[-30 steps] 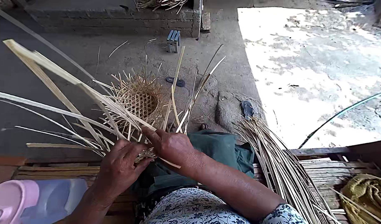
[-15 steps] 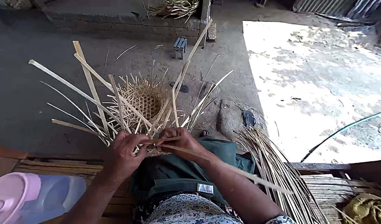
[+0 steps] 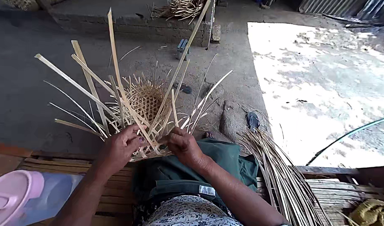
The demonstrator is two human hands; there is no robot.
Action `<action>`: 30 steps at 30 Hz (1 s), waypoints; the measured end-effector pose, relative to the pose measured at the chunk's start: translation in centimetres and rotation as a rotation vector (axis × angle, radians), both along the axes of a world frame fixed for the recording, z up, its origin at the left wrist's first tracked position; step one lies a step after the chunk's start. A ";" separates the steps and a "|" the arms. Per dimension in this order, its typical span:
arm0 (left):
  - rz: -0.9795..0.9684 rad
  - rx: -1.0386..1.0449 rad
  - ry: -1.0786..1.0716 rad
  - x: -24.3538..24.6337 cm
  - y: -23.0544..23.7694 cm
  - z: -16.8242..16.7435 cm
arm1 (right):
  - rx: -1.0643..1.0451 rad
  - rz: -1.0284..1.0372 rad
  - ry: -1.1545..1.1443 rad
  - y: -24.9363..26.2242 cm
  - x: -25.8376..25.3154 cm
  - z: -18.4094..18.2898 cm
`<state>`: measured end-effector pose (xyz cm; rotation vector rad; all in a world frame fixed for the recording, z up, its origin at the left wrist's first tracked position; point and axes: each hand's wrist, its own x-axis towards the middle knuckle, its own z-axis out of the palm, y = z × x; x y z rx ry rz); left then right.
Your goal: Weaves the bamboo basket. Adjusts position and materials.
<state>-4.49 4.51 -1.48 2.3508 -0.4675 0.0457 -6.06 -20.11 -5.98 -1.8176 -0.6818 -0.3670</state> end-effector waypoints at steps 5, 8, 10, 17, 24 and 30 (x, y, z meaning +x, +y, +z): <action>0.090 0.033 0.019 -0.2 -0.7 0.2 | -0.238 -0.042 -0.064 1.1 -1.4 0.8; 0.043 -0.173 0.013 -0.5 -0.6 -0.6 | -0.317 -0.106 -0.032 1.2 -1.8 1.3; 0.001 -0.285 -0.031 -0.8 -0.7 -1.1 | -0.372 -0.145 -0.006 1.1 -1.7 1.7; -0.092 0.051 -0.502 -1.7 -1.5 -1.4 | -0.287 -0.048 0.147 0.7 -1.2 2.3; -0.172 0.344 -0.640 -0.7 -1.7 0.6 | 0.423 0.195 0.619 -0.2 -0.9 3.7; -0.118 0.134 -0.568 -2.7 -1.5 1.2 | -0.321 -0.169 -0.075 0.0 -2.1 6.2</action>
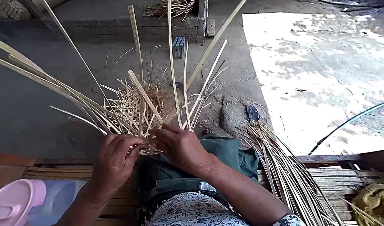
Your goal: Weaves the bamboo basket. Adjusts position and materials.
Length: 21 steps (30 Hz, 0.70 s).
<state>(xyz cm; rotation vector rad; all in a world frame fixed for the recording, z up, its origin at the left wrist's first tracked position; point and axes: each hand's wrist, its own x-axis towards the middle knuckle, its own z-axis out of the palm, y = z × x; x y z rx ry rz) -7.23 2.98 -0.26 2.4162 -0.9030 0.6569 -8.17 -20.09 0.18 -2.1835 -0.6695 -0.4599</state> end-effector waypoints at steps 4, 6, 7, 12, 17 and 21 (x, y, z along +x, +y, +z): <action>-0.038 -0.004 0.149 -0.8 -0.5 -3.2 | -0.494 -0.068 0.237 1.5 -1.5 1.5; -0.014 -0.029 0.214 -0.9 -0.6 -3.7 | -0.448 -0.082 0.191 2.0 -1.7 0.8; -0.004 -0.059 0.234 -0.9 -0.7 -3.6 | -0.398 -0.102 0.104 2.2 -1.7 0.4; -0.118 -0.185 0.305 0.2 -0.2 -3.0 | -0.317 0.022 0.344 1.2 -0.1 1.3; -0.185 -0.291 0.391 1.7 -0.4 -3.8 | -0.078 0.120 0.516 -0.1 2.5 0.4; -0.193 -0.314 0.414 2.7 -0.8 -3.8 | 0.109 0.175 0.672 -1.0 3.6 0.3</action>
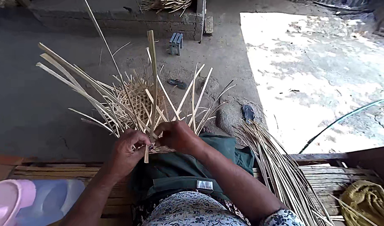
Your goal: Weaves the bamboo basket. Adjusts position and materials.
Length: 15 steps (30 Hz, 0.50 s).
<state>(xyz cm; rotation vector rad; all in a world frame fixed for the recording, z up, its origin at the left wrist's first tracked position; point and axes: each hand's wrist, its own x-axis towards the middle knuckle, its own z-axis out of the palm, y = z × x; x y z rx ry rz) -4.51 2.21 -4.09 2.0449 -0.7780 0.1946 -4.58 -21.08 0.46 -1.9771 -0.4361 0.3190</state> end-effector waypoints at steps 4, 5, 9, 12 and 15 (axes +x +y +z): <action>0.009 -0.116 0.116 1.4 -0.1 -0.4 | 0.318 -0.012 0.078 -0.9 0.4 -1.1; 0.029 -0.114 0.140 1.6 -0.2 -0.4 | 0.372 -0.014 0.010 -1.0 0.5 -1.9; 0.151 0.159 -0.119 1.6 -1.5 0.6 | 0.210 -0.093 -0.511 -1.0 -0.7 -3.7; 0.221 0.328 -0.297 0.8 -2.9 0.9 | -0.188 -0.259 -0.813 0.3 -2.6 -3.2; 0.211 0.282 -0.220 0.4 -3.7 1.4 | -0.400 -0.379 -0.844 0.7 -3.1 -3.6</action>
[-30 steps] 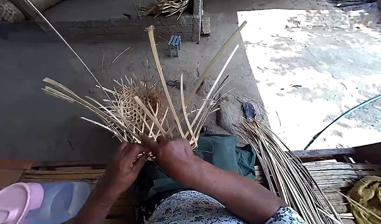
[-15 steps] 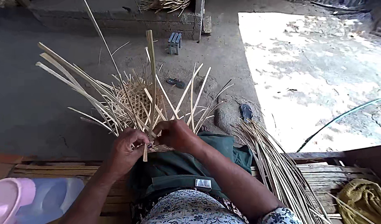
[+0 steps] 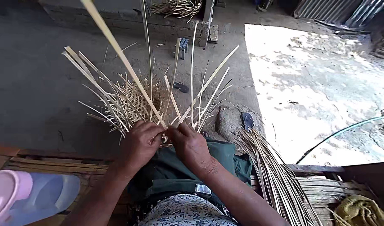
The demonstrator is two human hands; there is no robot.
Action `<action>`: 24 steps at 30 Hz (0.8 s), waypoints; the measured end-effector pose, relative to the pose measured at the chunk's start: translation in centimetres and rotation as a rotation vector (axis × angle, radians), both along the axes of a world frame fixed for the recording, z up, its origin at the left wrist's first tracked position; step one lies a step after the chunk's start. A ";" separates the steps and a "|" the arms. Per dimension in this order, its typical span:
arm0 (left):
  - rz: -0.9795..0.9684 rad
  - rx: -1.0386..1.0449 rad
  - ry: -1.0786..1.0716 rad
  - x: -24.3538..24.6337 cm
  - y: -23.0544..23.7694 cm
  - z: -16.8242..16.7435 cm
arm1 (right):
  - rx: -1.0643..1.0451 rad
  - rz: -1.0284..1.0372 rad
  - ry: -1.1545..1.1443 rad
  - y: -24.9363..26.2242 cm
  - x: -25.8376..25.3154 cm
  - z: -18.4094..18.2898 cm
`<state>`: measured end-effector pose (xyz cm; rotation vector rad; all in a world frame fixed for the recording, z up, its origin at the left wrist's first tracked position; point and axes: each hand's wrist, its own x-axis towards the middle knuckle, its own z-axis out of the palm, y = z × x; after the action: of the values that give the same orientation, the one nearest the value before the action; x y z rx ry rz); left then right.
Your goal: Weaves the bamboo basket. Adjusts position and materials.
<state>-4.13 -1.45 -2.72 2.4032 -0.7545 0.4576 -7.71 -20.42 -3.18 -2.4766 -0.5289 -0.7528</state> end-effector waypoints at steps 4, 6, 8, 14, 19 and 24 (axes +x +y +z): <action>0.008 -0.288 0.408 0.5 1.0 1.3 | -0.002 0.169 0.148 -1.3 0.1 0.1; -0.001 -0.352 0.470 0.4 1.1 1.1 | -0.003 0.208 0.151 -1.2 0.1 -0.1; -0.047 -0.436 0.468 0.3 1.2 0.5 | 0.020 0.188 0.191 -1.0 0.2 0.1; -0.138 -0.683 0.299 -0.6 1.1 -2.0 | 0.030 0.127 0.546 -1.0 0.6 2.4; -0.209 -0.699 0.191 -0.9 1.4 -3.0 | 0.043 0.118 0.584 -1.1 0.9 2.4; -0.250 -0.621 0.019 -0.8 1.3 -3.0 | 0.067 0.098 0.557 -1.7 1.2 2.1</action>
<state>-4.92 -0.20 -5.74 1.7124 -0.7569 0.4792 -6.50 -22.08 -1.05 -2.4278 -0.3991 -0.0264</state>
